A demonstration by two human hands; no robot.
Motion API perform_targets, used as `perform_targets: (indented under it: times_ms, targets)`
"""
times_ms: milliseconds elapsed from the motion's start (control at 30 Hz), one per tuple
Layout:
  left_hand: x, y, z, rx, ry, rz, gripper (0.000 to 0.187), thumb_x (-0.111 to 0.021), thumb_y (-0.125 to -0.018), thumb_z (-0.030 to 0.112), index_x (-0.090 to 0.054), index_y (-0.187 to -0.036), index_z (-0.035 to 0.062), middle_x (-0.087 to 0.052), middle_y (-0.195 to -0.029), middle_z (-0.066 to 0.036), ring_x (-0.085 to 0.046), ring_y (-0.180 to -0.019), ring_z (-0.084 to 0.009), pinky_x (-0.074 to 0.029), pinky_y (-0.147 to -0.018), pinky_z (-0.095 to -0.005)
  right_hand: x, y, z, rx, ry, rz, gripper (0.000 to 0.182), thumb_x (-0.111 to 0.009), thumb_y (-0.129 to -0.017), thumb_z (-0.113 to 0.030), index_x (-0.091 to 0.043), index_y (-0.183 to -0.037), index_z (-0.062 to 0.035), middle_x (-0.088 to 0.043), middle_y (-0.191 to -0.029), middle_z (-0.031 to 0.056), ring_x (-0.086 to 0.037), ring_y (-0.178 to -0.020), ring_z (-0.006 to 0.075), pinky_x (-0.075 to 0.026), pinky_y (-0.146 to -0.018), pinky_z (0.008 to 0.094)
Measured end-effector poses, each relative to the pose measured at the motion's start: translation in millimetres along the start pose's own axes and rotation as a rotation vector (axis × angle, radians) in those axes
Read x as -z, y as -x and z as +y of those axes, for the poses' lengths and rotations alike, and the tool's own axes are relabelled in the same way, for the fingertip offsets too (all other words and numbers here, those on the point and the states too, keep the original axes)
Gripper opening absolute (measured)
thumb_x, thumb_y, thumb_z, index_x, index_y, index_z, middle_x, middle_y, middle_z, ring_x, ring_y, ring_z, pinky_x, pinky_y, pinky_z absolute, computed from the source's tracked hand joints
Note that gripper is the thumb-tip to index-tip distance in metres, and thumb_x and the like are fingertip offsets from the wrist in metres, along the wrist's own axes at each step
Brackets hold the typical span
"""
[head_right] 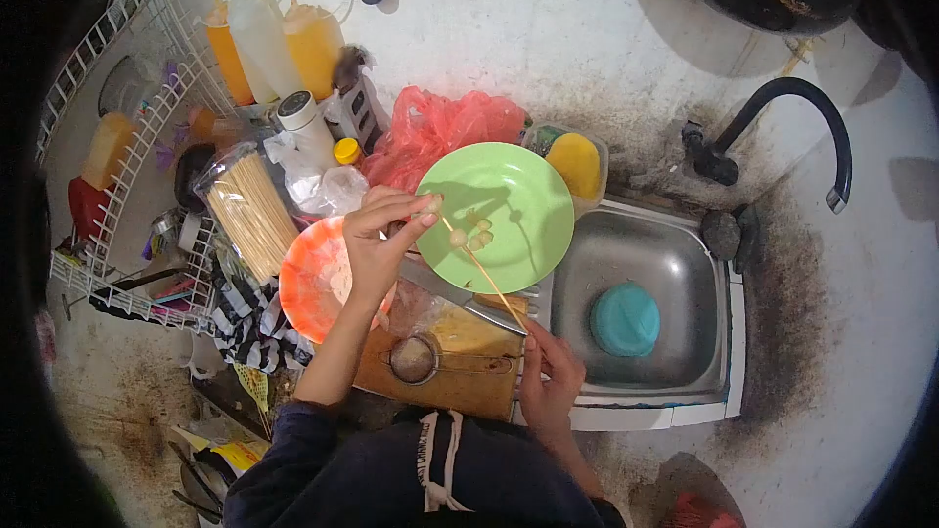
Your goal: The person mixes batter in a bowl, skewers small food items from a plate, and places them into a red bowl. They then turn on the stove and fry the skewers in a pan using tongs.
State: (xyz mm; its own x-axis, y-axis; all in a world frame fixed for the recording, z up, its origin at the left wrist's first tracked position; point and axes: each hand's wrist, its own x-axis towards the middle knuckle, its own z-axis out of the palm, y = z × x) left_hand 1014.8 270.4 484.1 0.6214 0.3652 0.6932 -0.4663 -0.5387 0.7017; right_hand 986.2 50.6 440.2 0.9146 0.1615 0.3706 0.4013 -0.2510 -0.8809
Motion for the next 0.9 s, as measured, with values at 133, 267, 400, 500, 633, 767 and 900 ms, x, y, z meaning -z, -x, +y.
perform_targets:
  times_ms: [133,267,400,500,633,767,900]
  targets:
    - [1,-1,-1,0.017,0.007,-0.039,0.017,-0.070,-0.063,0.011,-0.068,-0.080,0.0100,-0.065,-0.078,-0.004,-0.055,-0.070,-0.0128,-0.036,-0.073,-0.0267,-2,0,2,0.047,-0.063,0.038,0.019,-0.050,-0.081,-0.004,-0.059,-0.097,0.0001,-0.054,-0.065,0.0085,-0.048,-0.053,0.0091,-0.041,-0.048,0.0212]
    - [1,0,-1,0.007,-0.018,-0.065,0.017,-0.070,-0.063,0.012,-0.068,-0.080,0.0107,-0.065,-0.078,-0.003,-0.055,-0.070,-0.0128,-0.036,-0.073,-0.0269,0,-1,0,0.015,-0.042,0.013,0.019,-0.050,-0.081,-0.004,-0.059,-0.097,0.0002,-0.054,-0.065,0.0084,-0.048,-0.054,0.0085,-0.041,-0.048,0.0200]
    - [-2,4,1,0.064,0.018,-0.083,0.018,-0.070,-0.063,0.012,-0.068,-0.081,0.0109,-0.065,-0.077,-0.003,-0.054,-0.071,-0.0126,-0.036,-0.074,-0.0270,-3,0,1,0.025,-0.077,0.041,0.019,-0.050,-0.081,-0.005,-0.059,-0.098,0.0003,-0.055,-0.066,0.0084,-0.048,-0.055,0.0078,-0.040,-0.048,0.0198]
    - [-4,7,-1,0.076,0.033,-0.083,0.019,-0.070,-0.063,0.013,-0.068,-0.082,0.0109,-0.065,-0.076,-0.003,-0.054,-0.071,-0.0126,-0.035,-0.075,-0.0271,1,-1,5,0.071,-0.010,0.011,0.019,-0.050,-0.082,-0.005,-0.059,-0.098,0.0001,-0.056,-0.069,0.0087,-0.047,-0.055,0.0074,-0.040,-0.048,0.0197]
    - [-4,9,0,0.074,0.042,-0.083,0.019,-0.070,-0.063,0.013,-0.067,-0.082,0.0110,-0.064,-0.077,-0.002,-0.054,-0.072,-0.0126,-0.036,-0.076,-0.0275,-2,0,2,0.030,-0.051,0.017,0.020,-0.051,-0.081,-0.005,-0.059,-0.099,-0.0004,-0.057,-0.071,0.0087,-0.047,-0.054,0.0067,-0.039,-0.047,0.0192]
    - [-5,10,-3,0.060,0.054,-0.106,0.019,-0.070,-0.064,0.013,-0.067,-0.083,0.0111,-0.064,-0.077,-0.002,-0.054,-0.073,-0.0125,-0.036,-0.076,-0.0276,-2,0,4,0.016,-0.085,0.044,0.019,-0.050,-0.082,-0.004,-0.059,-0.098,-0.0004,-0.057,-0.070,0.0083,-0.047,-0.055,0.0060,-0.039,-0.047,0.0187]
    - [-5,12,-3,0.063,0.058,-0.130,0.019,-0.070,-0.064,0.012,-0.067,-0.082,0.0110,-0.064,-0.077,-0.001,-0.055,-0.074,-0.0126,-0.036,-0.077,-0.0276,-1,2,8,-0.001,-0.084,0.035,0.019,-0.050,-0.082,-0.004,-0.059,-0.098,0.0001,-0.057,-0.072,0.0089,-0.049,-0.058,0.0065,-0.040,-0.048,0.0188]
